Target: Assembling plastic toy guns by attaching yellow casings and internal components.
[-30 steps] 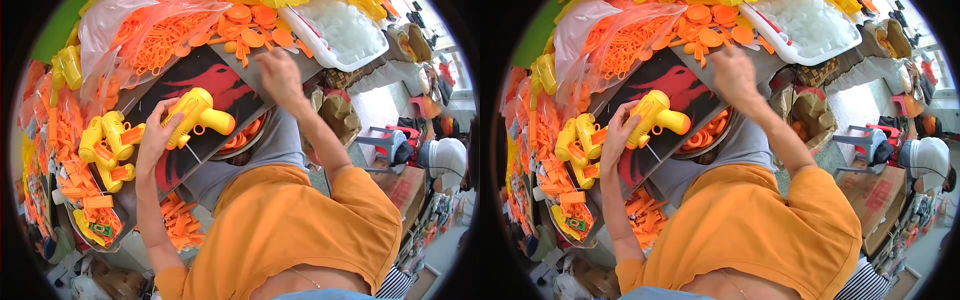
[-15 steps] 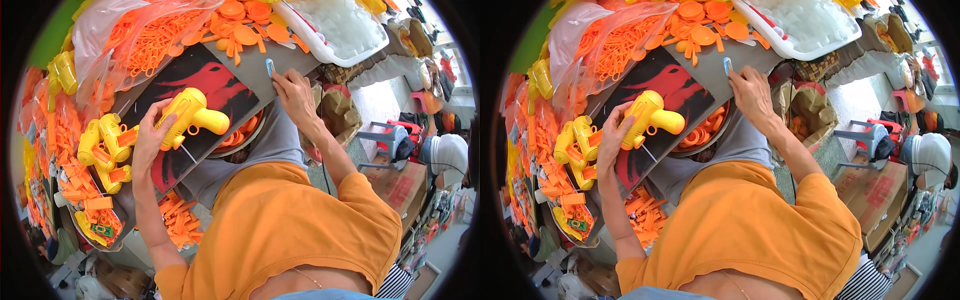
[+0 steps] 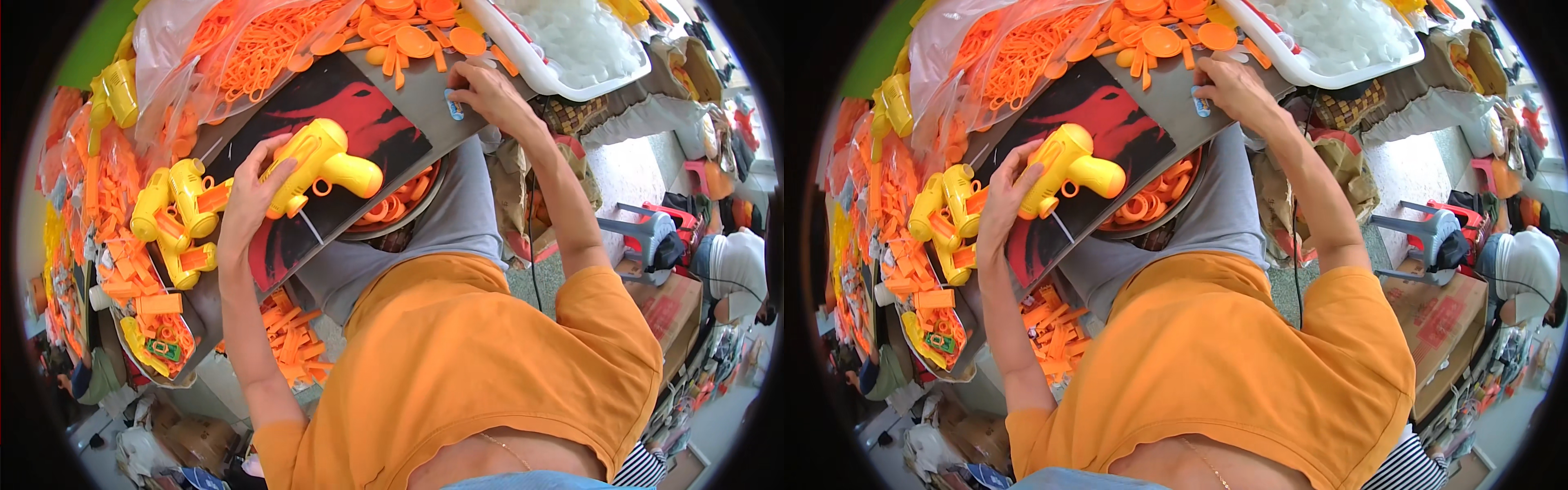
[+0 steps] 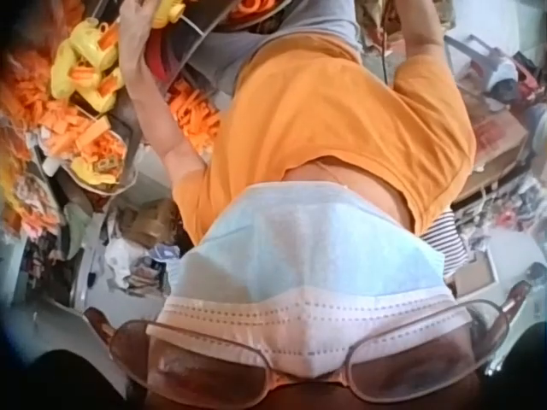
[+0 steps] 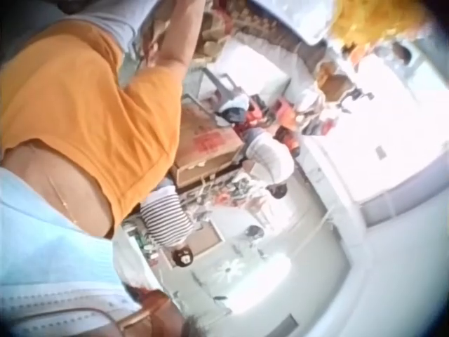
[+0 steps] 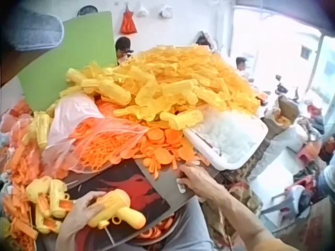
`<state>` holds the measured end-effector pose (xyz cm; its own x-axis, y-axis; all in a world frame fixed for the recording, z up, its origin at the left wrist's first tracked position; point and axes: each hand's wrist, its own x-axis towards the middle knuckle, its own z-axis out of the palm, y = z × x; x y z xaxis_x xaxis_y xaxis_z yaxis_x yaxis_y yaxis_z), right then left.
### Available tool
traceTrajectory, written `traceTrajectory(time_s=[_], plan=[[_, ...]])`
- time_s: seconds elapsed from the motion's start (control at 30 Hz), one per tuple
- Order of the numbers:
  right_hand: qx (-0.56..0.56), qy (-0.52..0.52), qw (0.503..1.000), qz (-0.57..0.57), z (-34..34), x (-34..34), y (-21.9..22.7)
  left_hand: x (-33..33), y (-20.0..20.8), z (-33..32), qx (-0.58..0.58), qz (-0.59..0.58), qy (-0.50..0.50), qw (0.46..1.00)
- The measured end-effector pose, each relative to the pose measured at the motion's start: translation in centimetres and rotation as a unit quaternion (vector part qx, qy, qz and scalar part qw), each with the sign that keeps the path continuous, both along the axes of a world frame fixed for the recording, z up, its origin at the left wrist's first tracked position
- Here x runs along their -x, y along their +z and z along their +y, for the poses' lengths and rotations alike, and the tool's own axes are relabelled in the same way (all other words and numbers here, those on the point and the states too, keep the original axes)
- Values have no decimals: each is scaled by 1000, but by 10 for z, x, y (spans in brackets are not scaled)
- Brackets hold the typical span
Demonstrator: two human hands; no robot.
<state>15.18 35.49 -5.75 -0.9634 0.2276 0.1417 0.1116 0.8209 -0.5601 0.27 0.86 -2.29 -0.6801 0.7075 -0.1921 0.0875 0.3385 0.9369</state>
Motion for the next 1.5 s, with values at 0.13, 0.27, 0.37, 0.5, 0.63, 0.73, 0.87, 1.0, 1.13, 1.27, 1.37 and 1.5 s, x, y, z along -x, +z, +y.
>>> traceTrajectory(time_s=[0.13,0.27,0.37,0.5,0.63,0.73,0.87,1.0,1.13,1.27,1.37,1.5], plan=[[13,28,999,-21,6,12,-1,-1,-8,6,-35,30,11,999],[2,37,999,31,3,10,-1,-16,-5,22,-67,251,60,964],[-22,10,1000,-9,-8,5,11,-24,0,19,-36,406,61,911],[78,-61,993,71,-35,6,24,-30,1,19,10,484,60,873],[295,-56,946,121,-67,16,39,-32,1,21,24,468,68,881],[473,-16,877,87,-85,28,37,-32,-8,20,-10,444,88,892],[494,40,868,38,-84,39,24,-33,-17,21,-73,384,109,914],[448,1,894,-29,-76,44,33,-31,-17,21,-70,393,102,911],[424,41,900,-90,-86,53,41,-31,-18,19,-69,399,102,909],[404,78,902,-132,-94,68,36,-30,-17,22,-73,404,102,906],[434,76,885,-149,-101,74,32,-28,-18,22,-77,403,90,908],[431,57,888,-152,-104,76,35,-28,-12,23,-61,396,81,913]])
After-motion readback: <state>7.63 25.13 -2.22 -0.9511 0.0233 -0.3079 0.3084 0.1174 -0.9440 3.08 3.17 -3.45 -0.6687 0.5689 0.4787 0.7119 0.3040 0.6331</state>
